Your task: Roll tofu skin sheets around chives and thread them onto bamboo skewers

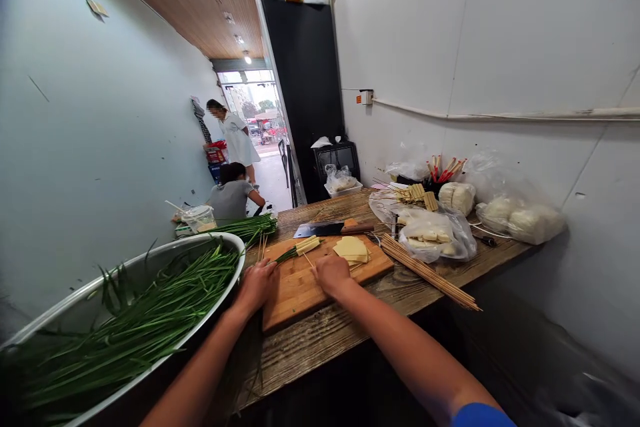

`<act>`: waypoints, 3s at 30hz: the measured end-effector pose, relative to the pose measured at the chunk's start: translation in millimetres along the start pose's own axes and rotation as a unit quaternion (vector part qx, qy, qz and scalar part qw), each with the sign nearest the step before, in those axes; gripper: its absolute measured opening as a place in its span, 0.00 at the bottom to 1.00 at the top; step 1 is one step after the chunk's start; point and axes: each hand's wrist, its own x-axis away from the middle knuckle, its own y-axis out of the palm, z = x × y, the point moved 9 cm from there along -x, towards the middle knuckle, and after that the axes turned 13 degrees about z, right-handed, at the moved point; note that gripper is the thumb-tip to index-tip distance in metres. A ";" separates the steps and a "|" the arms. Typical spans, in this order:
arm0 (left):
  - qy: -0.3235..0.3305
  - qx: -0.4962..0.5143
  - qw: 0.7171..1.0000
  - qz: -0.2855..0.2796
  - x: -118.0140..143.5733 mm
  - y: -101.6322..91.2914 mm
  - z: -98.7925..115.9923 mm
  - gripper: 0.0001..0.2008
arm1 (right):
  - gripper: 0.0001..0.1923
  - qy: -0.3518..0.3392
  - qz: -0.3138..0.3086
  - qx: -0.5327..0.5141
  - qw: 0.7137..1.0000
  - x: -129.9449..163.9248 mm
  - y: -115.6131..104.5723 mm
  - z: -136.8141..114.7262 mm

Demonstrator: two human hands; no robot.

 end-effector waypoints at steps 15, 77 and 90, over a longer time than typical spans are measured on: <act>0.055 0.115 0.992 -0.022 47.8 -26.8 65.7 0.16 | 0.12 -0.149 -0.016 0.037 0.988 -2.1 -17.3 82.2; 0.038 0.087 0.994 0.045 135.4 -202.0 18.7 0.13 | 0.13 -0.328 0.046 -0.240 0.912 3.7 -68.0 -178.4; 0.011 -0.203 0.960 -0.192 80.9 -154.4 -89.3 0.08 | 0.12 -0.478 -0.124 0.021 0.870 7.9 15.4 -311.2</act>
